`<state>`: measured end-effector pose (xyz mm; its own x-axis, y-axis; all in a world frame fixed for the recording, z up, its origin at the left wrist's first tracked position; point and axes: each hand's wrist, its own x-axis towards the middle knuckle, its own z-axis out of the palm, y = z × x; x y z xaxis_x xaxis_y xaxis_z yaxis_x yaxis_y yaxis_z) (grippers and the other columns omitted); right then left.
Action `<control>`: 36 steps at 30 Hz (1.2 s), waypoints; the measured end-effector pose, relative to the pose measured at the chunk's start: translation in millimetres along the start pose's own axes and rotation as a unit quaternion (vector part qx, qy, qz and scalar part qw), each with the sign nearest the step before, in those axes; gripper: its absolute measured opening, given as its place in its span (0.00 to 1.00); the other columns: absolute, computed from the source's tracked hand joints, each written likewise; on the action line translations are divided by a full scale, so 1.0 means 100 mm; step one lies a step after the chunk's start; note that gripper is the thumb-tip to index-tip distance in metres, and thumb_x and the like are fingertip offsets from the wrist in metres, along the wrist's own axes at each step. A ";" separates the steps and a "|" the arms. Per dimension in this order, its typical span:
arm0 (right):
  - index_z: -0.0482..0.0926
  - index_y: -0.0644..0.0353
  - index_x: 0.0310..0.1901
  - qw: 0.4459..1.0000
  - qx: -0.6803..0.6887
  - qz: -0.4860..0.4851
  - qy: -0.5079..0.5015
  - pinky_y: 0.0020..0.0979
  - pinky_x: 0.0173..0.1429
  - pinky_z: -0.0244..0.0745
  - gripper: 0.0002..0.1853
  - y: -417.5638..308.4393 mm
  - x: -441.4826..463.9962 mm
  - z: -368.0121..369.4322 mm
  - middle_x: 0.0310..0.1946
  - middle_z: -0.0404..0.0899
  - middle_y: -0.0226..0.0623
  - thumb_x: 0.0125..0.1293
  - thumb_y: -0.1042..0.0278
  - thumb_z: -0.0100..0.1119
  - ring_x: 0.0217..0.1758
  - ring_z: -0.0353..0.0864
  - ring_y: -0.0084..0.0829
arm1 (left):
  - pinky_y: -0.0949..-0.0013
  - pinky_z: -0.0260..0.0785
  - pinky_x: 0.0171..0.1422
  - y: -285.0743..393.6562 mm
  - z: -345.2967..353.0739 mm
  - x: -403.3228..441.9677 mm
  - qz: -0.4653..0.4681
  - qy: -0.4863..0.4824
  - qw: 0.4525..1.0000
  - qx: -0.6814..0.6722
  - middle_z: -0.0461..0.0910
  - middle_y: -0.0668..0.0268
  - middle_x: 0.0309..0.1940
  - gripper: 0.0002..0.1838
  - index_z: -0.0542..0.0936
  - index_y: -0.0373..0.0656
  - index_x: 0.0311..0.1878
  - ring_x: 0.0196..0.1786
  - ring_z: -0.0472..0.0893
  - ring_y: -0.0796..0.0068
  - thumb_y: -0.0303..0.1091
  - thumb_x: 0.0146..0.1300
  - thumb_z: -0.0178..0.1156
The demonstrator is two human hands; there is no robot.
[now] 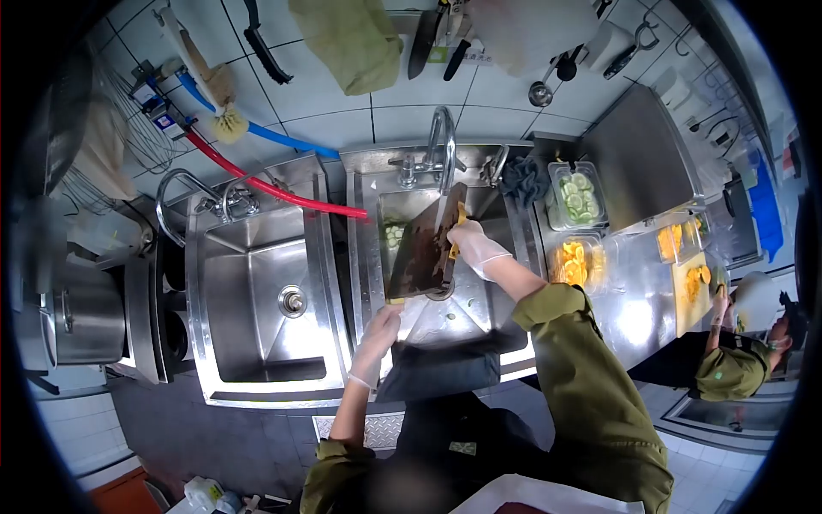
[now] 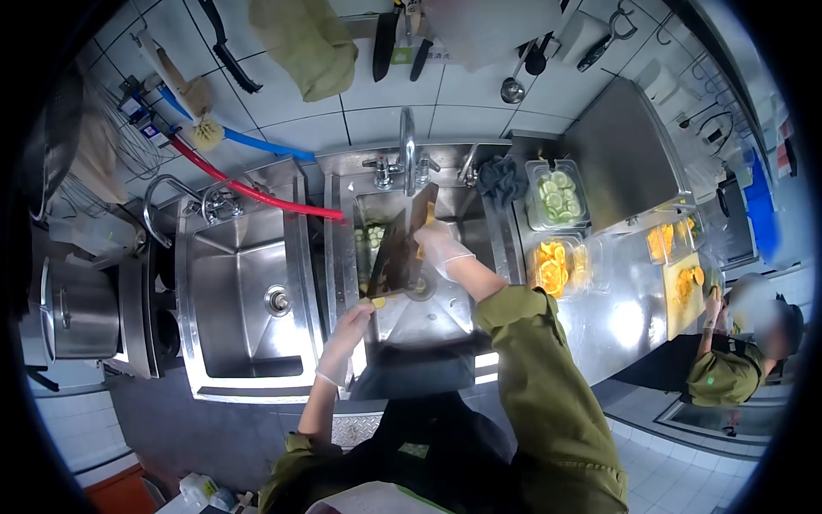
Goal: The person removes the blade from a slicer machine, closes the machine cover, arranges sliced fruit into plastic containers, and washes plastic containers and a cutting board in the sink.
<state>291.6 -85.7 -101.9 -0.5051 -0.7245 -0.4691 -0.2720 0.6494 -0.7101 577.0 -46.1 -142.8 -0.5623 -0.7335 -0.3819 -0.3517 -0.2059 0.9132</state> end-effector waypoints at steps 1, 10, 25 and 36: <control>0.78 0.69 0.37 0.998 -0.055 0.007 0.034 0.38 0.41 0.74 0.13 -0.08 -0.01 0.09 0.32 0.81 0.53 0.54 0.69 0.55 0.41 0.82 0.45 | 0.65 0.62 0.62 -0.04 -0.02 0.02 0.006 0.010 1.000 0.029 0.77 0.53 0.49 0.17 0.76 0.40 0.52 0.56 0.75 0.58 0.37 0.67 0.45; 0.75 0.61 0.29 0.963 -0.036 -0.078 0.254 0.46 0.38 0.70 0.02 0.75 -1.03 -0.14 0.26 0.77 0.52 0.53 0.78 0.54 0.36 0.77 0.55 | 0.73 0.63 0.58 0.13 -0.08 0.12 0.019 0.023 0.999 0.022 0.78 0.64 0.46 0.14 0.77 0.41 0.50 0.52 0.74 0.75 0.36 0.68 0.49; 0.77 0.60 0.32 0.954 0.056 -0.024 0.292 0.37 0.36 0.69 0.05 1.25 -1.31 -0.17 0.24 0.76 0.50 0.54 0.78 0.53 0.29 0.76 0.44 | 0.72 0.63 0.60 0.30 0.44 0.45 0.023 -0.075 0.995 0.062 0.78 0.64 0.50 0.14 0.77 0.41 0.51 0.54 0.74 0.74 0.36 0.68 0.49; 0.76 0.61 0.31 0.954 0.088 -0.006 0.287 0.30 0.32 0.67 0.06 1.31 -1.36 -0.11 0.19 0.73 0.39 0.53 0.82 0.53 0.25 0.70 0.25 | 0.74 0.61 0.61 0.62 0.47 0.38 0.023 -0.117 0.991 0.063 0.77 0.65 0.50 0.14 0.76 0.42 0.52 0.55 0.72 0.75 0.38 0.69 0.50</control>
<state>315.5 100.5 -125.5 -0.8822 -0.4522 -0.1310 -0.1642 0.5563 -0.8146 498.7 -56.1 -107.6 -0.7326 -0.5672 -0.3764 -0.4046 -0.0818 0.9108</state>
